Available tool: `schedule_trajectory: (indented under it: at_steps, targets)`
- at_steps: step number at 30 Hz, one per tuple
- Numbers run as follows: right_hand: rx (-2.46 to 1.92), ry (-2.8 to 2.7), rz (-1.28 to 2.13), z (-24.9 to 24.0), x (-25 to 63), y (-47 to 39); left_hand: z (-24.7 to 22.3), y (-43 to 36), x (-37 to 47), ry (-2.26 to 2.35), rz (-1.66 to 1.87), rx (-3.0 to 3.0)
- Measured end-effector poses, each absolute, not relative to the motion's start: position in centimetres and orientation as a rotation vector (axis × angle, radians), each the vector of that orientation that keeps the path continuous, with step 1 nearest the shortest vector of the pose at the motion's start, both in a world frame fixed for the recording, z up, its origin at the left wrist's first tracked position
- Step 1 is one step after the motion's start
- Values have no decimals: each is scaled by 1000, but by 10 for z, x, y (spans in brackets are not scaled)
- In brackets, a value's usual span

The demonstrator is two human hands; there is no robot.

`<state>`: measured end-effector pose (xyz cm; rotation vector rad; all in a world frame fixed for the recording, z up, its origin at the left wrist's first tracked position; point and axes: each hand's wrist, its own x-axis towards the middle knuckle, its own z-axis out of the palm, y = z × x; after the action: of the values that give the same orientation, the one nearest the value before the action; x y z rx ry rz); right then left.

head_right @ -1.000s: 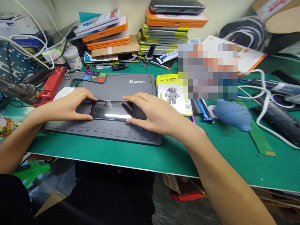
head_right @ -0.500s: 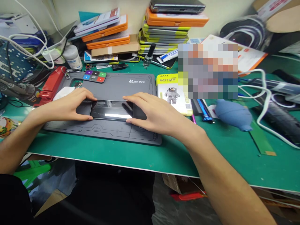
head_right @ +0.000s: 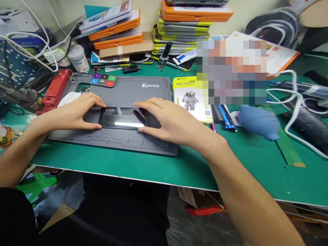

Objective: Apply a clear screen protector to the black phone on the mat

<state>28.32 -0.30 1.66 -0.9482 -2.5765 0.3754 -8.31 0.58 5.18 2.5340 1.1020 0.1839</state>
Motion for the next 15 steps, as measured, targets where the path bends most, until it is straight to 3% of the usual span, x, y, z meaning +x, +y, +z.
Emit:
schedule_trajectory:
  at_steps: [15]
  targets:
    - [-979,-2562,418,15,283,-3,49,5,-83,1087,200,2533]
